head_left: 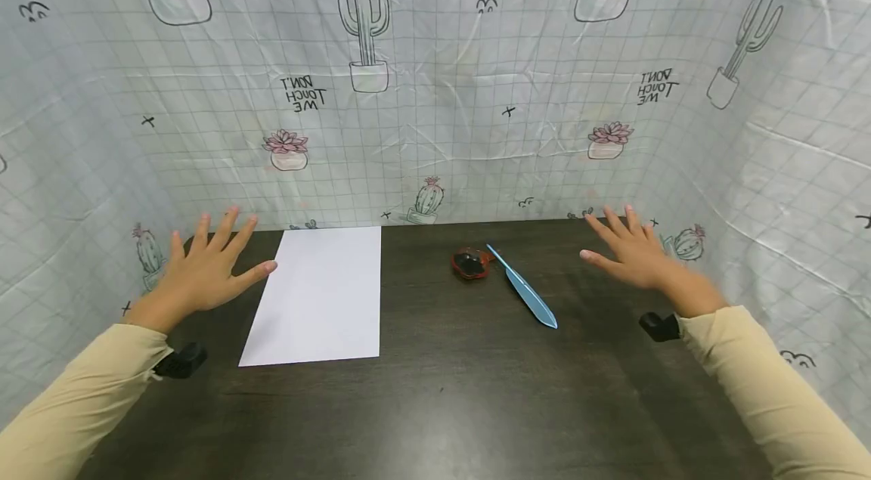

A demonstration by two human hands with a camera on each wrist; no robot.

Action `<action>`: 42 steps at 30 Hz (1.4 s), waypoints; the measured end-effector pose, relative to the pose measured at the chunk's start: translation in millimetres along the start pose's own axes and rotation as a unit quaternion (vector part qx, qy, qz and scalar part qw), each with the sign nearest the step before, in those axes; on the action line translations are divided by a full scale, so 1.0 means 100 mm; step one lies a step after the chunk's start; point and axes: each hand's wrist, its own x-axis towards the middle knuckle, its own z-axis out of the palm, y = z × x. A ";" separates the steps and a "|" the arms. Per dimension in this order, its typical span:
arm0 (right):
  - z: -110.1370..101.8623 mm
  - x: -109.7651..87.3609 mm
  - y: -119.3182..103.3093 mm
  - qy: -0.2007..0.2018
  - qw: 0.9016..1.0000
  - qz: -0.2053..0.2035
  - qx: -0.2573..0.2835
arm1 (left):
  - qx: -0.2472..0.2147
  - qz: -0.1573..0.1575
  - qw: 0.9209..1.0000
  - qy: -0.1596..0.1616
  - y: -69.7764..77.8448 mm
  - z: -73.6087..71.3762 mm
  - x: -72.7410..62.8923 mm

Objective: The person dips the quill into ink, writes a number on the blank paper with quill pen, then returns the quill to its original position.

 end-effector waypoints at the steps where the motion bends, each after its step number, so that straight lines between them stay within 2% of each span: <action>1: 0.03 0.01 0.00 -0.001 1.000 0.000 0.001 | -0.002 0.000 1.000 0.000 0.00 0.03 0.01; 9: 0.21 0.00 0.00 -0.002 1.000 -0.004 0.023 | -0.034 0.001 0.999 -0.023 0.06 0.37 0.13; 13: 0.27 0.01 -0.02 -0.003 0.999 -0.009 0.031 | -0.043 -0.003 0.999 -0.030 0.07 0.52 0.15; 17: 0.34 0.05 -0.04 -0.006 0.999 -0.014 0.034 | -0.055 0.002 0.998 -0.038 0.02 0.67 0.16; 23: 0.43 0.07 -0.08 -0.006 0.999 -0.024 0.045 | -0.077 0.011 0.994 -0.072 -0.03 0.88 0.16; 30: 0.53 0.09 -0.15 -0.013 0.997 -0.029 0.064 | -0.101 0.009 0.989 -0.107 -0.06 0.98 0.14; 37: 0.62 0.19 -0.25 -0.021 0.996 -0.044 0.079 | -0.121 0.013 0.985 -0.122 -0.14 1.04 0.08; 42: 0.70 0.26 -0.35 -0.027 0.994 -0.058 0.087 | -0.118 0.017 0.984 -0.132 -0.18 1.07 0.05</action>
